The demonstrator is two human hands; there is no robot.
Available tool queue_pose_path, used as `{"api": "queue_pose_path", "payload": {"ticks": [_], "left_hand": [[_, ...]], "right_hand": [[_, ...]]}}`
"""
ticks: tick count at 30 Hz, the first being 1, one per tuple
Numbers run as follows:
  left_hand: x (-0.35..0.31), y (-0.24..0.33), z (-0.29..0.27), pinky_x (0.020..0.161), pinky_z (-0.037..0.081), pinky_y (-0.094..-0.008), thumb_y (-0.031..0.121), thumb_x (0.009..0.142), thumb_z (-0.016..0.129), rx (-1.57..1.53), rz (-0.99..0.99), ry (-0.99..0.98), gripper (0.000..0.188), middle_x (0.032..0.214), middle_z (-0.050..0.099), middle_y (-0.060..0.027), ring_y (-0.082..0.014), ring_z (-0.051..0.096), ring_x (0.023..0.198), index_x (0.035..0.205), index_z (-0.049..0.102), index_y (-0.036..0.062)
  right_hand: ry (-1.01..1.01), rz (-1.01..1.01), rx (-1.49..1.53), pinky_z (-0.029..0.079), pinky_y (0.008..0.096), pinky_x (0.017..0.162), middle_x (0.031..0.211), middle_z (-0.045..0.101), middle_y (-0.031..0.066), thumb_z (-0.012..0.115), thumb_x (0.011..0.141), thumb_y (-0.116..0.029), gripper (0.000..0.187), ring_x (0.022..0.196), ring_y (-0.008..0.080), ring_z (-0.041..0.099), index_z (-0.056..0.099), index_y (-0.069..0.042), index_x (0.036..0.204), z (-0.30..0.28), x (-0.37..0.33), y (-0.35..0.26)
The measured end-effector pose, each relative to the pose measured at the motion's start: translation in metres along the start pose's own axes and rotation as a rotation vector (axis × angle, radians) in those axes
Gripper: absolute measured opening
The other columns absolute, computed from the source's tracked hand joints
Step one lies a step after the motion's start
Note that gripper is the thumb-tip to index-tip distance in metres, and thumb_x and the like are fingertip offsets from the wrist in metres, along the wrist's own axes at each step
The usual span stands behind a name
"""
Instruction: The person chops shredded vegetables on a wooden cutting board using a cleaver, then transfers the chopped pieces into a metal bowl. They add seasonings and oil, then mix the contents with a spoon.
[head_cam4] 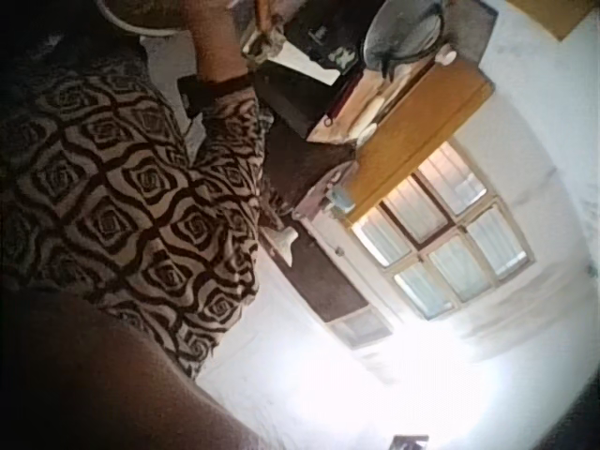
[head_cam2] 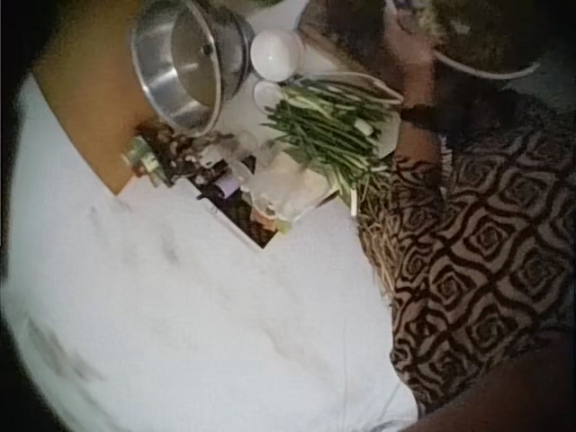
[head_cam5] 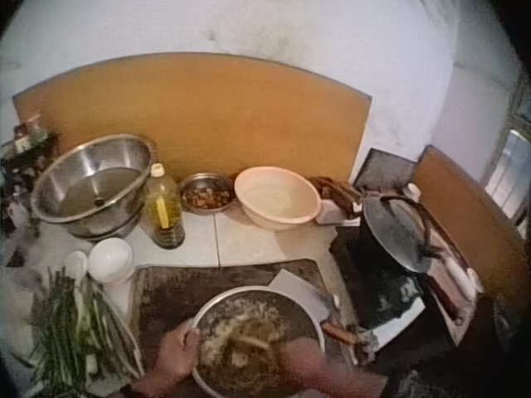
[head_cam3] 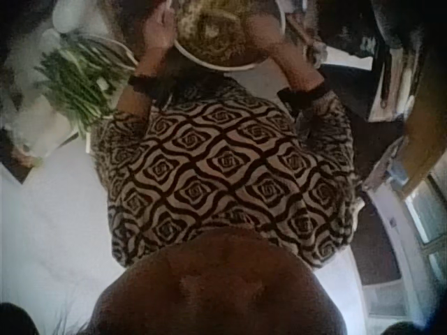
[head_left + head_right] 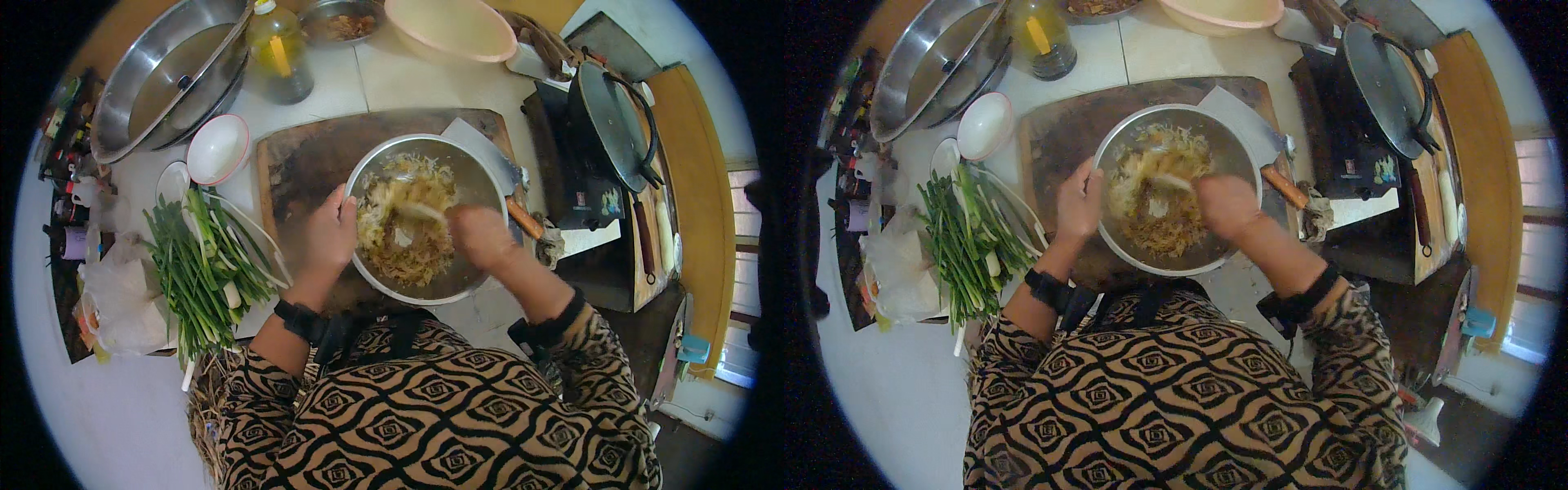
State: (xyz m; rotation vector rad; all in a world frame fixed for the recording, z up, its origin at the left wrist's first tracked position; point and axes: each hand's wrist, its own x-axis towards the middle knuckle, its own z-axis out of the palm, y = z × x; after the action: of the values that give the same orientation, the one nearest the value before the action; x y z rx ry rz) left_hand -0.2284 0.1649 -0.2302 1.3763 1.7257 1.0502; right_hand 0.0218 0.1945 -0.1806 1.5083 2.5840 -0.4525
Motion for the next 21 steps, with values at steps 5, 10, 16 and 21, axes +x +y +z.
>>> {"api": "queue_pose_path", "payload": {"ticks": [5,10,16,21], "left_hand": [[0.001,0.001,0.000,0.073,0.046,-0.0305,0.021,0.095,0.049,-0.019,-0.019,-0.024,0.034,0.083,0.064,-0.0130,-0.0165,0.056,0.073,0.119,0.059,-0.0006],[0.002,-0.004,0.004,0.075,0.046,-0.0304,0.021,0.094,0.050,0.015,-0.023,0.012,0.031,0.083,0.064,-0.0118,-0.0162,0.058,0.076,0.117,0.061,0.0011],[0.002,-0.008,0.006,0.079,0.047,-0.0313,0.021,0.095,0.051,-0.080,-0.003,0.022,0.031,0.089,0.066,-0.0141,-0.0169,0.061,0.083,0.116,0.062,0.0014],[0.002,-0.007,0.003,0.077,0.048,-0.0342,0.023,0.095,0.050,-0.017,0.040,0.042,0.033,0.089,0.066,-0.0172,-0.0242,0.062,0.079,0.118,0.060,0.0014]], "right_hand": [[0.064,0.112,-0.084,0.052,0.0482,0.067,0.082,0.065,0.0180,0.055,0.079,-0.010,0.010,0.078,0.0367,0.065,0.060,-0.006,0.086,0.007,0.022,0.032],[-0.059,-0.085,-0.052,0.054,0.0467,0.066,0.084,0.066,0.0163,0.057,0.076,-0.010,0.014,0.076,0.0363,0.067,0.064,-0.007,0.088,-0.014,-0.019,0.009],[-0.395,-0.335,-0.179,0.055,0.0439,0.065,0.082,0.067,0.0135,0.056,0.078,-0.009,0.013,0.078,0.0338,0.068,0.065,-0.007,0.087,-0.021,-0.039,-0.003],[0.047,-0.014,-0.138,0.054,0.0463,0.067,0.083,0.067,0.0154,0.056,0.081,-0.012,0.011,0.078,0.0350,0.067,0.063,-0.008,0.089,0.004,-0.001,0.024]]}}
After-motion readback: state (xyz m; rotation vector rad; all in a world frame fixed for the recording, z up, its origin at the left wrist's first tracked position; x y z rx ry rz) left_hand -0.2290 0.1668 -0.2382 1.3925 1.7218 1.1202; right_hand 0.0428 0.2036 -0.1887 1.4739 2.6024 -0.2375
